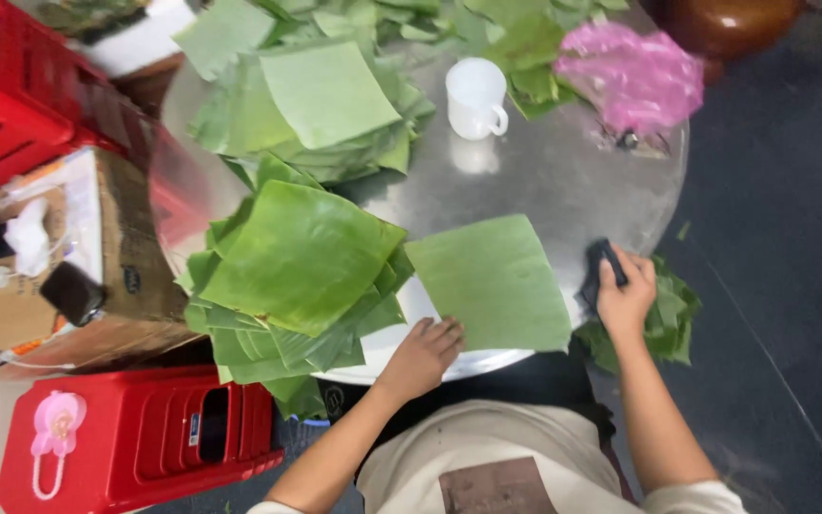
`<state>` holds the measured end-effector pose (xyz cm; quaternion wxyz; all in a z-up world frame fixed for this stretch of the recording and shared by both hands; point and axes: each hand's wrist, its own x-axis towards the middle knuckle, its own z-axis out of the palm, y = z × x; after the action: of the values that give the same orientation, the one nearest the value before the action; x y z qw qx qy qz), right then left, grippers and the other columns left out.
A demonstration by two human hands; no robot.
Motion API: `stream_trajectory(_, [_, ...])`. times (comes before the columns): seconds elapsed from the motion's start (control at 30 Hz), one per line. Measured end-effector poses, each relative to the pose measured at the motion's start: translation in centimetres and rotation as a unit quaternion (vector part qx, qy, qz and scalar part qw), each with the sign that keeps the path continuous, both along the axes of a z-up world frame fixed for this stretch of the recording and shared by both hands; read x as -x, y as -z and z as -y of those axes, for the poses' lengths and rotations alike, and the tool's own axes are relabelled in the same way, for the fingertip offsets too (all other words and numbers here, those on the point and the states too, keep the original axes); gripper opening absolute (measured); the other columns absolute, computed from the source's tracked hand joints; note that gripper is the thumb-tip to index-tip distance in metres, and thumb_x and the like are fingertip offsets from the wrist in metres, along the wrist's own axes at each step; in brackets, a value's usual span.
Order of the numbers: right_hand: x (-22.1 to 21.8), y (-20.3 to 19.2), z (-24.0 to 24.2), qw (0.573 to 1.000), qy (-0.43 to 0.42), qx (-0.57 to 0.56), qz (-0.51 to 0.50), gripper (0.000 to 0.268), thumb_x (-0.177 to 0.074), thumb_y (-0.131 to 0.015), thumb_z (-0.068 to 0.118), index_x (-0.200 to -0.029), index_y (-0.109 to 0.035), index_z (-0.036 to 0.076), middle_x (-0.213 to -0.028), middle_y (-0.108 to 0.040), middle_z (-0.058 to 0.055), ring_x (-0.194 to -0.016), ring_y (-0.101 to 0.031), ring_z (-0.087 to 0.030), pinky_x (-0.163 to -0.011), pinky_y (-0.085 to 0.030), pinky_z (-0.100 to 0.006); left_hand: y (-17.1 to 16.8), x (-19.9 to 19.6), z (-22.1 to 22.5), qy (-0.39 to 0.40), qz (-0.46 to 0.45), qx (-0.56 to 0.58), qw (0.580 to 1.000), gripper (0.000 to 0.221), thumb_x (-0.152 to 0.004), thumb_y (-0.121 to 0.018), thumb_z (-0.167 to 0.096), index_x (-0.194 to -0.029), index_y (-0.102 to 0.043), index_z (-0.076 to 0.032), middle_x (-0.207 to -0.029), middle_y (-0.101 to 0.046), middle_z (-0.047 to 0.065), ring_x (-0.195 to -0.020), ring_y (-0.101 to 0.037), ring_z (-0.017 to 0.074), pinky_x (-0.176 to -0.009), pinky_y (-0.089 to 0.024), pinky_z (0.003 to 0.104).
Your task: Cleaning individual banana leaves by wiping them with a cloth and then stacking them on a metal table.
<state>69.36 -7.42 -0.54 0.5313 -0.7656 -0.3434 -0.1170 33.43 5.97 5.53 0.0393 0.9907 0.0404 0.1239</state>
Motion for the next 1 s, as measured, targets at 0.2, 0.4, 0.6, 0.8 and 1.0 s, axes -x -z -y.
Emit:
stream_trajectory(0.2, [-1.2, 1.3, 1.2, 0.995, -0.002, -0.058, -0.084, 0.034, -0.098, -0.077, -0.005, -0.131, -0.075, 0.001, -0.110, -0.061, -0.024, -0.102, -0.061, -0.040, -0.090, -0.043, -0.046, -0.1, -4.3, -2.8, 0.035, 0.233, -0.037, 0.971, 0.012, -0.095, -0.059, -0.011, -0.086, -0.066, -0.009, -0.086, -0.062, 0.008, -0.084, -0.061, 0.0283, -0.075, -0.048, 0.042])
stream_trajectory(0.4, [-2.2, -1.2, 3.9, 0.975, 0.003, -0.094, -0.203, 0.033, -0.103, -0.064, 0.001, -0.136, -0.067, 0.002, -0.126, -0.064, -0.011, -0.117, -0.063, -0.025, -0.100, -0.051, -0.039, -16.0, -8.2, -2.6, -0.069, 0.345, 0.223, 0.909, 0.021, -0.099, -0.052, 0.006, -0.103, -0.072, 0.000, -0.085, -0.070, 0.009, -0.074, -0.066, 0.0179, -0.065, -0.056, 0.028])
stream_trajectory(0.6, [-2.2, -3.7, 5.0, 0.987, -0.020, -0.089, -0.129, 0.032, -0.106, -0.064, 0.002, -0.138, -0.066, -0.003, -0.127, -0.063, -0.017, -0.118, -0.062, -0.029, -0.103, -0.050, -0.043, -13.4, -9.8, -6.8, -0.371, 0.310, 0.435, 0.760, 0.015, -0.091, -0.068, 0.002, -0.096, -0.079, -0.008, -0.083, -0.079, 0.005, -0.062, -0.070, 0.0083, -0.047, -0.058, 0.019])
stream_trajectory(0.8, [4.9, -11.3, -0.5, 0.993, -0.060, -0.102, -0.026, 0.035, -0.094, -0.076, -0.011, -0.128, -0.074, -0.002, -0.109, -0.064, -0.023, -0.104, -0.061, -0.036, -0.100, -0.042, -0.045, -4.6, -8.1, -9.5, -0.461, 0.196, 0.383, 0.776, 0.051, -0.088, -0.065, -0.004, -0.138, -0.057, 0.000, -0.108, -0.075, 0.024, -0.105, -0.069, 0.0472, -0.096, -0.050, 0.061])
stream_trajectory(1.0, [13.6, -10.0, -11.8, 0.975, -0.190, 0.103, 0.042, 0.038, -0.088, -0.078, 0.013, -0.125, -0.076, 0.019, -0.108, -0.066, -0.013, -0.107, -0.064, -0.036, -0.094, -0.049, -0.046, -0.5, -3.8, -10.3, -0.314, 0.159, 0.206, 0.913, 0.054, -0.078, -0.083, -0.008, -0.130, -0.069, -0.007, -0.132, -0.064, 0.018, -0.122, -0.058, 0.0366, -0.108, -0.046, 0.045])
